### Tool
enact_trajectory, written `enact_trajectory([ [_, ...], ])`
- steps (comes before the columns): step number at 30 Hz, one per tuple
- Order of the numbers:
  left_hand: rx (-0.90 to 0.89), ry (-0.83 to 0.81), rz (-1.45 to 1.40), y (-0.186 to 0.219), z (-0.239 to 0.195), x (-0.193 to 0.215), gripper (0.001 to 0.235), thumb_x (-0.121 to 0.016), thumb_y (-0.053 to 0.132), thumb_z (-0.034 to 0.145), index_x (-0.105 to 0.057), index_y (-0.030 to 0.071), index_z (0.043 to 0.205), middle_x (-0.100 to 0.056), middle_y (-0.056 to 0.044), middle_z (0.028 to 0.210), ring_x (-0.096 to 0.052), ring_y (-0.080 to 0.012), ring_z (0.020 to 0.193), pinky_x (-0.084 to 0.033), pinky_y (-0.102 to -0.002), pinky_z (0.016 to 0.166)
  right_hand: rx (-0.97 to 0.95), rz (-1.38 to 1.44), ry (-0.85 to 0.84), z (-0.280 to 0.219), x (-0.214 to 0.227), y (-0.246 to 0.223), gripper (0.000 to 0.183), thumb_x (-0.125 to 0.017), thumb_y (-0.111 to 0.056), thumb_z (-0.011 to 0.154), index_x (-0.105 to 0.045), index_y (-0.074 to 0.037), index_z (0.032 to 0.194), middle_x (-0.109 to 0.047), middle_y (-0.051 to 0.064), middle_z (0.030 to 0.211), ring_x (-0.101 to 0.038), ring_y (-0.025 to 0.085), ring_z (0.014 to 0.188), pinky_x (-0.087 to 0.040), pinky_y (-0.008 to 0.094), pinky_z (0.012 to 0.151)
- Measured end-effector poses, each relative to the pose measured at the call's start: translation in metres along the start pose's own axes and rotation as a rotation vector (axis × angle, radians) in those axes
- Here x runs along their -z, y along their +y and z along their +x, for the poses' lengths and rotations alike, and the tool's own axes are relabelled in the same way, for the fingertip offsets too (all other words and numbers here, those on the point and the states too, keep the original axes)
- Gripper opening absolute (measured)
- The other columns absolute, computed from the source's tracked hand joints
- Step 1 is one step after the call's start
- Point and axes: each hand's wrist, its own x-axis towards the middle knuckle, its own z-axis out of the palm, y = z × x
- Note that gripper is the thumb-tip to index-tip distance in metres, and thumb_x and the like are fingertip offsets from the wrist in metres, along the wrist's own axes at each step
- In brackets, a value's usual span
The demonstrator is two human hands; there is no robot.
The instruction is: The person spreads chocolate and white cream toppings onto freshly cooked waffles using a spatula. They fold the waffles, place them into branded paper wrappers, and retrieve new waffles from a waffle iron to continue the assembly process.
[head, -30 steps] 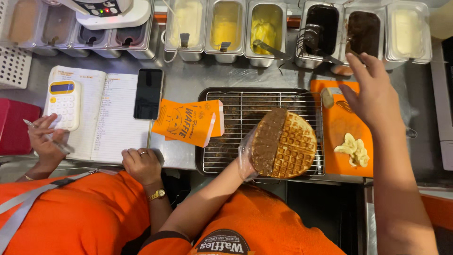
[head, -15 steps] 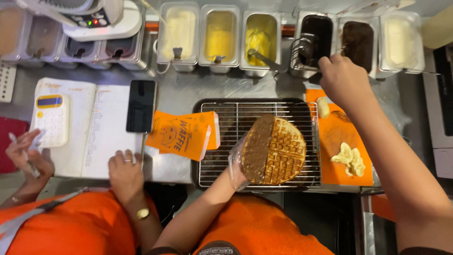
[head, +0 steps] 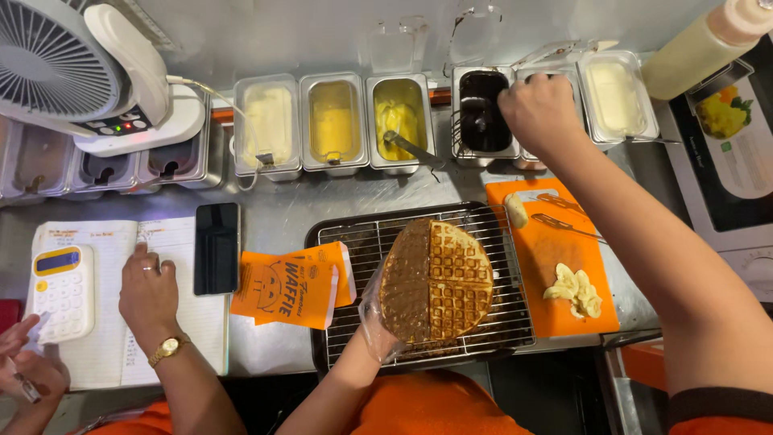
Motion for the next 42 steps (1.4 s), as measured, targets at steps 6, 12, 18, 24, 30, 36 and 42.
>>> enact_trajectory([
  [6, -0.063, -0.011, 0.06, 0.011, -0.006, -0.016, 0.039, -0.044, 0.027, 0.106, -0.061, 0.004, 0.133, -0.068, -0.013, 0.124, -0.068, -0.025, 0.107, -0.059, -0.037, 0.091, -0.056, 0.186, -0.241, 0.009, -0.009, 0.003, 0.014, -0.063, -0.022, 0.085, -0.077, -0.017, 0.085, -0.074, 0.008, 0.083, -0.072, 0.029, 0.081, -0.056, 0.043, 0.066],
  [12, -0.544, -0.203, 0.946, 0.03, -0.019, -0.021, 0.049, -0.06, 0.031, 0.097, -0.056, 0.006, 0.139, -0.067, -0.01, 0.129, -0.069, -0.0223, 0.112, -0.063, -0.035, 0.095, -0.191, 0.584, -0.316, -0.013, -0.017, 0.038, 0.026, -0.068, -0.04, 0.082, -0.081, -0.019, 0.09, -0.074, 0.012, 0.082, -0.07, 0.035, 0.08, -0.055, 0.046, 0.072],
  [18, -0.243, -0.133, 0.226, 0.059, 0.005, -0.029, 0.059, -0.062, 0.041, 0.09, -0.058, 0.007, 0.137, -0.065, -0.013, 0.129, -0.066, -0.0284, 0.113, -0.06, -0.042, 0.095, -0.533, 1.114, -0.328, -0.056, -0.042, 0.059, 0.022, -0.067, -0.029, 0.087, -0.082, -0.012, 0.09, -0.07, 0.011, 0.077, -0.058, 0.023, 0.066, -0.046, 0.037, 0.064],
  [24, -0.216, -0.22, 0.156, 0.082, 0.104, -0.073, 0.066, -0.053, 0.053, 0.091, -0.055, 0.008, 0.139, -0.062, -0.015, 0.133, -0.063, -0.0323, 0.118, -0.057, -0.047, 0.098, -0.776, 1.648, -0.249, -0.08, -0.046, 0.069, 0.017, -0.065, -0.018, 0.09, -0.077, -0.005, 0.09, -0.073, 0.0, 0.081, -0.052, 0.003, 0.063, -0.039, 0.021, 0.054],
  [30, -0.228, -0.258, 0.052, 0.086, 0.196, -0.108, 0.075, -0.045, 0.064, 0.093, -0.053, 0.009, 0.142, -0.059, -0.016, 0.137, -0.06, -0.0362, 0.122, -0.054, -0.053, 0.101, -0.873, 1.726, -0.167, -0.091, -0.042, 0.074, 0.014, -0.066, -0.017, 0.093, -0.075, -0.007, 0.09, -0.071, 0.001, 0.08, -0.045, 0.003, 0.056, -0.029, 0.024, 0.047],
  [36, -0.236, -0.28, 0.004, 0.084, 0.217, -0.121, 0.082, -0.039, 0.074, 0.094, -0.052, 0.01, 0.143, -0.058, -0.016, 0.138, -0.059, -0.0388, 0.124, -0.053, -0.057, 0.103, -0.803, 1.865, -0.041, -0.085, -0.014, 0.082, 0.013, -0.065, -0.013, 0.095, -0.074, -0.005, 0.093, -0.068, -0.001, 0.078, -0.04, 0.002, 0.054, -0.023, 0.023, 0.047],
  [42, -0.157, -0.408, 0.181, 0.079, 0.158, -0.138, 0.073, -0.048, 0.067, 0.099, -0.058, 0.006, 0.138, -0.061, -0.017, 0.132, -0.062, -0.0348, 0.119, -0.057, -0.053, 0.099, -0.647, 1.758, 0.125, -0.1, 0.038, 0.043, 0.012, -0.067, -0.01, 0.1, -0.075, -0.002, 0.103, -0.06, -0.001, 0.076, -0.047, 0.003, 0.065, -0.033, 0.023, 0.056],
])
